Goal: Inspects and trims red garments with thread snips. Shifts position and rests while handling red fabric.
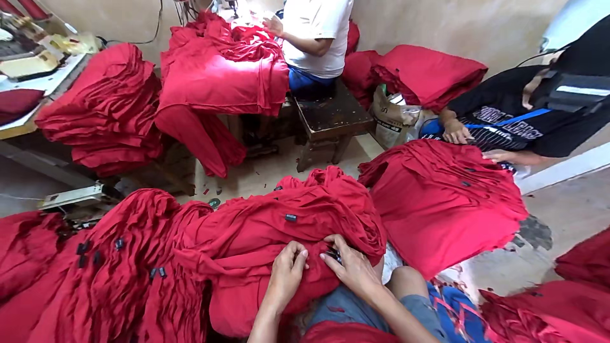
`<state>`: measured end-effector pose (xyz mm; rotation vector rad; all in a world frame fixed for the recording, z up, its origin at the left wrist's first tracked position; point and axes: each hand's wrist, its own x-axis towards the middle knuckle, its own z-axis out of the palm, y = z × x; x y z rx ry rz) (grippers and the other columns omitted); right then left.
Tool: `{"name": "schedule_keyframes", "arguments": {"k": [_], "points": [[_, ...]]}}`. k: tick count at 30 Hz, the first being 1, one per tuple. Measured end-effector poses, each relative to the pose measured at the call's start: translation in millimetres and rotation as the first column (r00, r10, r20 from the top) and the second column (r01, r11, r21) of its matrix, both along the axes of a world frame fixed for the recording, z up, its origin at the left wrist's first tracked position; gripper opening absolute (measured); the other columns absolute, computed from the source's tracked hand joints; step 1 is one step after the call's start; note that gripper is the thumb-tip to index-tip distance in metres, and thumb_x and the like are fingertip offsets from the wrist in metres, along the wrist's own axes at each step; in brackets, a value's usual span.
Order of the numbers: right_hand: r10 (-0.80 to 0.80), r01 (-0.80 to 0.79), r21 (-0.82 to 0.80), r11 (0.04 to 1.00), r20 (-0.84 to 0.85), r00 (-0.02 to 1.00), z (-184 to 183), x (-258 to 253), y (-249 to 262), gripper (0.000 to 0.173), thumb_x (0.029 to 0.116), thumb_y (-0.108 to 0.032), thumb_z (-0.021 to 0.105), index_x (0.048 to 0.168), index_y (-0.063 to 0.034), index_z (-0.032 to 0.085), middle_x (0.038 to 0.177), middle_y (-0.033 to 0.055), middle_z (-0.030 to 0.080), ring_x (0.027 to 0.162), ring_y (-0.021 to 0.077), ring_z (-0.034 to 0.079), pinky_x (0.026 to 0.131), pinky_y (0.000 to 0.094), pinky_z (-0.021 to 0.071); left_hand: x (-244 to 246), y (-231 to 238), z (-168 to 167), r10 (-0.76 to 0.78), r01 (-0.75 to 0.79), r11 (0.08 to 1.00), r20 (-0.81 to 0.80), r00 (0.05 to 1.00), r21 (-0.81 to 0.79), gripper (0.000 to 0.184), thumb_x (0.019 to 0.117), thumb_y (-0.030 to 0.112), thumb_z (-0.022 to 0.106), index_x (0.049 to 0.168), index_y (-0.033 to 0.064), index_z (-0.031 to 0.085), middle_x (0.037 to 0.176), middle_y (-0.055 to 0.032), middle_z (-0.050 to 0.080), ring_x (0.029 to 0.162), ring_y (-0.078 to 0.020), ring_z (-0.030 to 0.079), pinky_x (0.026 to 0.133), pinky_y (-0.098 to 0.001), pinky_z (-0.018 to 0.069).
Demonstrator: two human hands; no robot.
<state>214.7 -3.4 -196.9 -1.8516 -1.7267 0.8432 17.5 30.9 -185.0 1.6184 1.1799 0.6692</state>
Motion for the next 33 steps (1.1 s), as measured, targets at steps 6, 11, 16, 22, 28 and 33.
{"name": "schedule_keyframes", "arguments": {"k": [6, 11, 16, 22, 28, 33], "points": [[-0.031, 0.019, 0.149, 0.989, 0.079, 0.996, 15.5, -4.6, -14.5, 0.039, 0.1028, -0.031, 0.054, 0.125, 0.0009, 0.057, 0.098, 0.0172, 0.071, 0.088, 0.0352, 0.072, 0.077, 0.0527, 0.0579, 0.3, 1.7, 0.1, -0.011, 0.014, 0.999, 0.074, 0.997, -0.043, 0.02, 0.1053, 0.014, 0.047, 0.106, 0.0029, 0.063, 0.088, -0.0018, 0.068, 0.076, -0.0095, 0.067, 0.073, -0.0276, 0.0575], [0.03, -0.042, 0.126, 0.991, 0.101, 0.994, 22.0, -13.3, -17.8, 0.036, 0.1023, -0.031, 0.057, 0.121, 0.0, 0.06, 0.088, 0.0157, 0.071, 0.079, 0.0352, 0.072, 0.07, 0.0522, 0.0582, 2.4, -0.4, 1.4, 0.016, -0.012, 0.999, 0.089, 0.996, -0.044, 0.019, 0.1043, 0.017, 0.05, 0.103, 0.004, 0.064, 0.082, -0.0003, 0.063, 0.067, -0.0073, 0.061, 0.064, -0.0245, 0.0532], [0.115, -0.117, 0.01, 0.993, 0.145, 0.983, 28.3, -21.2, -11.7, 0.036, 0.1049, -0.032, 0.052, 0.121, -0.0009, 0.06, 0.093, 0.0173, 0.072, 0.087, 0.036, 0.073, 0.076, 0.052, 0.0574, 2.4, -1.5, 0.3, 0.008, -0.004, 0.999, 0.094, 0.996, -0.036, 0.019, 0.1042, 0.017, 0.051, 0.102, 0.0043, 0.065, 0.081, -0.0002, 0.063, 0.067, -0.0073, 0.061, 0.064, -0.0248, 0.0527], [0.147, -0.139, -0.052, 0.989, 0.223, 0.964, 27.6, -25.2, -5.5, 0.032, 0.1077, -0.031, 0.048, 0.119, -0.0031, 0.059, 0.086, 0.0163, 0.071, 0.083, 0.0378, 0.072, 0.074, 0.0536, 0.0567, 3.1, -2.4, 0.6, -0.016, 0.018, 0.999, 0.08, 0.997, -0.029, 0.02, 0.1049, 0.017, 0.049, 0.1, 0.0039, 0.064, 0.082, -0.0007, 0.064, 0.07, -0.0081, 0.062, 0.067, -0.0255, 0.054], [0.043, -0.045, 0.015, 0.999, 0.135, 0.99, 23.8, -1.8, -10.7, 0.031, 0.1044, -0.03, 0.054, 0.117, -0.0029, 0.061, 0.084, 0.0146, 0.071, 0.078, 0.036, 0.072, 0.07, 0.0563, 0.0564, -18.2, -13.4, 19.4, -0.073, 0.075, 0.996, 0.045, 0.996, -0.043, 0.02, 0.1054, 0.018, 0.049, 0.102, 0.0046, 0.064, 0.08, -0.0001, 0.063, 0.068, -0.0073, 0.062, 0.065, -0.0244, 0.0544], [-0.069, 0.07, 0.016, 0.997, -0.057, 0.996, 16.5, 20.3, -12.4, 0.042, 0.0979, -0.038, 0.062, 0.122, -0.0039, 0.06, 0.088, 0.0113, 0.069, 0.08, 0.0308, 0.069, 0.072, 0.0549, 0.0548, -58.3, -23.5, 55.6, -0.473, 0.397, 0.849, -0.164, 0.866, -0.348, 0.031, 0.0989, 0.024, 0.067, 0.122, 0.0029, 0.064, 0.082, -0.0065, 0.067, 0.052, -0.0124, 0.06, 0.052, -0.0297, 0.0544]]}}
